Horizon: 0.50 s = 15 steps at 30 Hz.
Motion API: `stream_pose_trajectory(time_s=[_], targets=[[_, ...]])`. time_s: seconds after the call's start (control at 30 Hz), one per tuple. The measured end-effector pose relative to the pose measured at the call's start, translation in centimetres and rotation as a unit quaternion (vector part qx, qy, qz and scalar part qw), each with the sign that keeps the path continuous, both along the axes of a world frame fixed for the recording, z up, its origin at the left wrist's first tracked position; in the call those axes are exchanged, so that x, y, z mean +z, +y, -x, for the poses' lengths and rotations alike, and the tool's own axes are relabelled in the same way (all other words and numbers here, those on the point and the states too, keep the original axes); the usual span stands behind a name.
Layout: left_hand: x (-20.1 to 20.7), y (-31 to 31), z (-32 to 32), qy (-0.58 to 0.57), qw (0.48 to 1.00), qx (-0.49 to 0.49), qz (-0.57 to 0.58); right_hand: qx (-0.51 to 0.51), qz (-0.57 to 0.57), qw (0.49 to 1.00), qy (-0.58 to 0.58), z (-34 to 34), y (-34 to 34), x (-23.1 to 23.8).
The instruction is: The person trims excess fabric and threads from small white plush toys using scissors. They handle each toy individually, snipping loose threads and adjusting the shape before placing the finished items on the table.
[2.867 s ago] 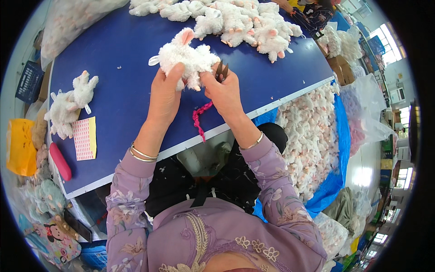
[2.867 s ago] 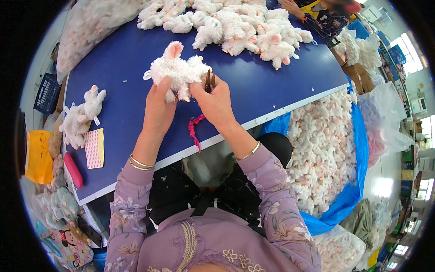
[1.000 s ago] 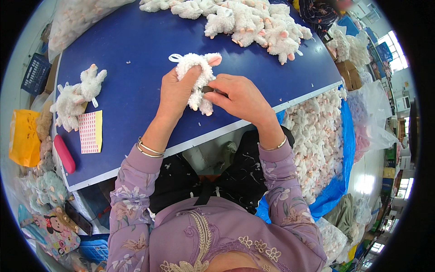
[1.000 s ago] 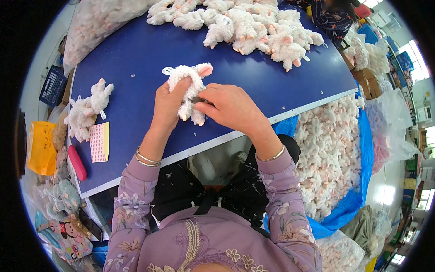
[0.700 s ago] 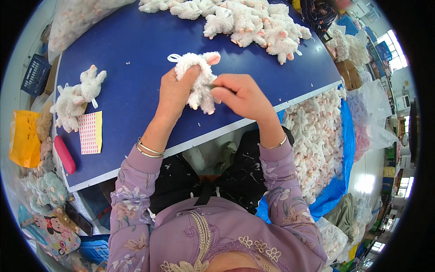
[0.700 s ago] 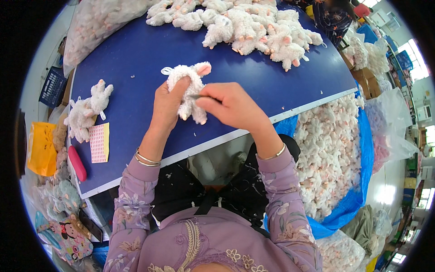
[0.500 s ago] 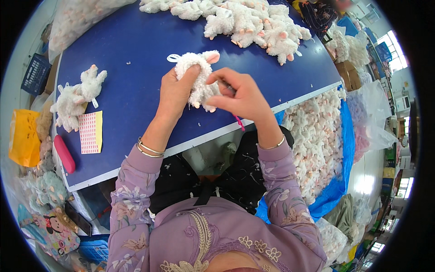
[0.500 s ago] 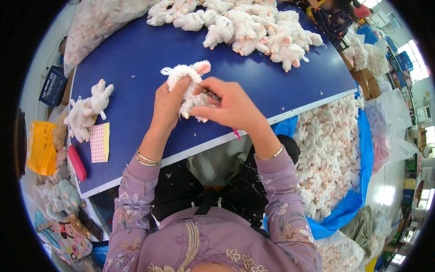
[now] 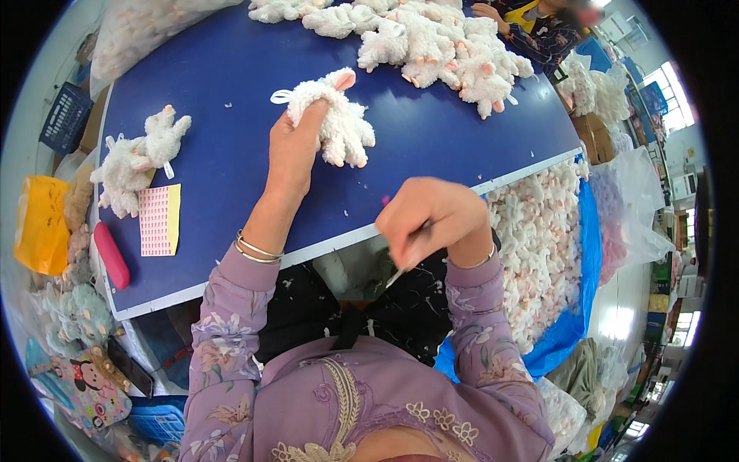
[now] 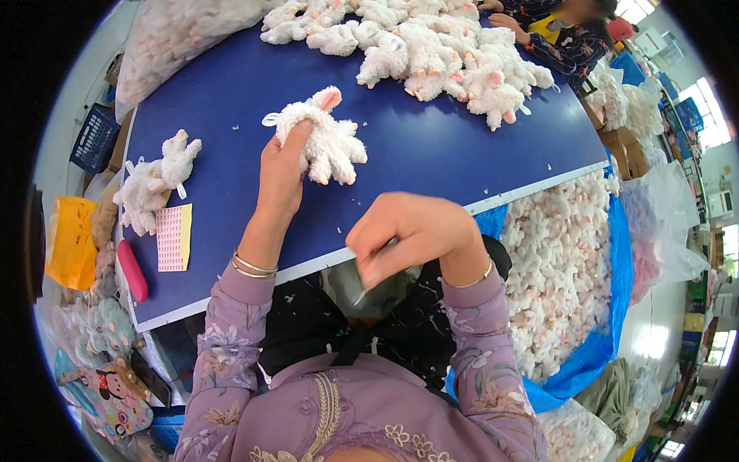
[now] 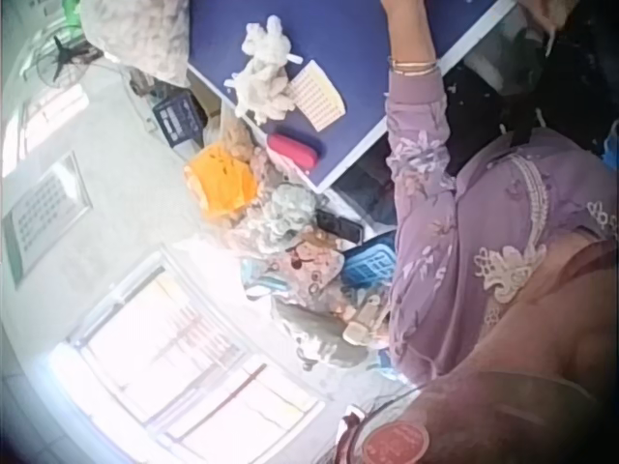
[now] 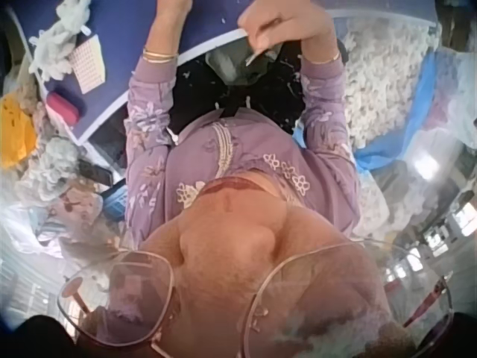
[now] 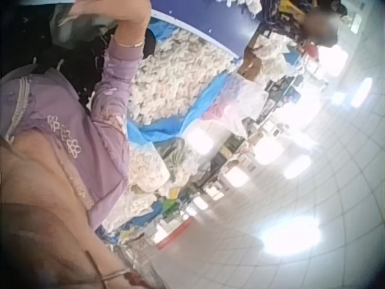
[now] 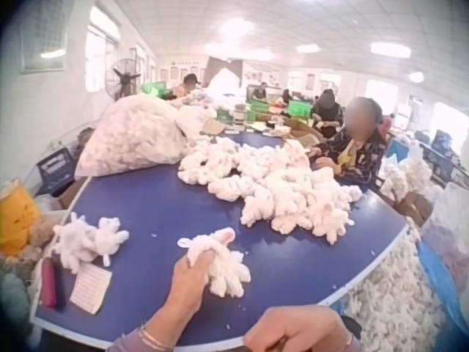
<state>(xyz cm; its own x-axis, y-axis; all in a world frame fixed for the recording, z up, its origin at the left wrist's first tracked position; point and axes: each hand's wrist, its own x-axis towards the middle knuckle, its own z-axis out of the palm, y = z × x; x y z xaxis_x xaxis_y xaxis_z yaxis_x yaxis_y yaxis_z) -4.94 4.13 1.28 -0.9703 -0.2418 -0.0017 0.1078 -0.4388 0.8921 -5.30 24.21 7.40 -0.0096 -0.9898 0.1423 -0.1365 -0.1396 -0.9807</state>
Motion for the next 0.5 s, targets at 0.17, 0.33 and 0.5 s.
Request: stream_pose_trajectory(time_s=[0.17,0.33,0.5], targets=[[-0.2,0.0,0.3,0.014,0.999,-0.021,-0.046,-0.244,0.122,0.96,-0.069,2.8,3.2,-2.3],[-0.1,-0.2,0.1,0.017,0.994,-0.063,-0.09,-0.49,0.068,0.859,-0.131,4.4,3.1,-3.6],[-0.4,-0.1,0.0,0.02,0.991,-0.1,-0.092,-0.575,0.002,0.813,-0.095,3.6,0.9,-4.0]])
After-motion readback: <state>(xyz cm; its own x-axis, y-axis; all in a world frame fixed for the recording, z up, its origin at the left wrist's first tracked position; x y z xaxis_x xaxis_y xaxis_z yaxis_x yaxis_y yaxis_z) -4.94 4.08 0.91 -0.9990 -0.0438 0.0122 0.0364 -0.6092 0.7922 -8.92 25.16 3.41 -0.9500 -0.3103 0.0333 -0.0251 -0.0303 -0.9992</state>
